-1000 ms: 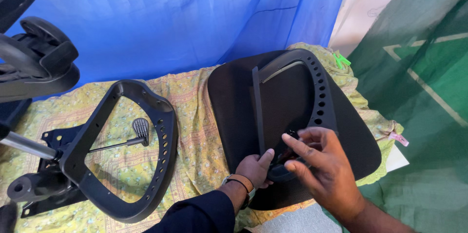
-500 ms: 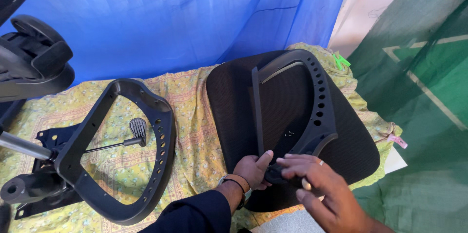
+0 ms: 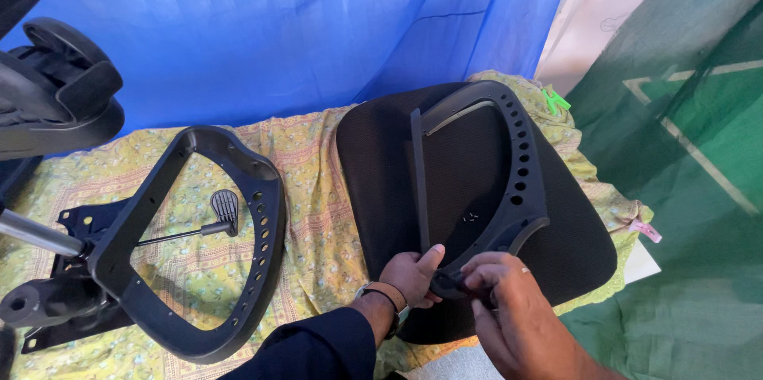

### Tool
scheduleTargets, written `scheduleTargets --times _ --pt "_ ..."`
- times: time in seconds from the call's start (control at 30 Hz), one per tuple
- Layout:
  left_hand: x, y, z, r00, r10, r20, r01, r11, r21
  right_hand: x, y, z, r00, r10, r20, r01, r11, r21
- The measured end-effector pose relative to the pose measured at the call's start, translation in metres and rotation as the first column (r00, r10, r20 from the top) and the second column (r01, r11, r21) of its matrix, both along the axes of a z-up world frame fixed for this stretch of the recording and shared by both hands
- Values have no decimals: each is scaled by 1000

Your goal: The person attaches a black plastic frame to a chair seat using a screwdriver and screws. They align the frame, insert screws, and tighten them to secure the frame to the seat.

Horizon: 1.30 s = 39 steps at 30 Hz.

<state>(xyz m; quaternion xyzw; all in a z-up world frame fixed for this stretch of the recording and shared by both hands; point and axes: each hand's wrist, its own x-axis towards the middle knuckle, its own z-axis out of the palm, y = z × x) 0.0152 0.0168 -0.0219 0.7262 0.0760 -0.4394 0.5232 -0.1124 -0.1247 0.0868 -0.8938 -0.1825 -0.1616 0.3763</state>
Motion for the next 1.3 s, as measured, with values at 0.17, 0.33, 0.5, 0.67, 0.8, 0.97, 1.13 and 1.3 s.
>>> scheduleTargets --times 0.17,0.33,0.5,0.67,0.8,0.97,1.13,1.3 --pt "-2 2 6 1000 1 20 0 1000 -8 6 14 22 992 -98 -81 92 993 -69" --pt "-1 2 6 1000 -28 11 27 999 24 22 26 48 742 -571 -350 341 772 -537" --pt "0 0 2 1000 -14 2 14 1000 -5 26 11 57 936 -283 -210 166 879 -447" --pt "1 1 0 999 -36 0 36 999 18 17 10 51 934 -241 -262 75 853 -516" --pt "1 1 0 1000 -30 -7 30 1000 1 24 14 55 784 -470 -406 136 767 -627" --pt "1 0 1 1000 -27 -8 27 1000 1 29 6 65 951 -107 -289 -15 920 -392" --pt "0 3 6 998 -52 22 52 999 14 29 -3 63 948 -67 -312 -46 939 -341" --pt "-1 5 9 999 -48 13 48 999 -7 27 -14 57 966 -157 -204 115 972 -206"
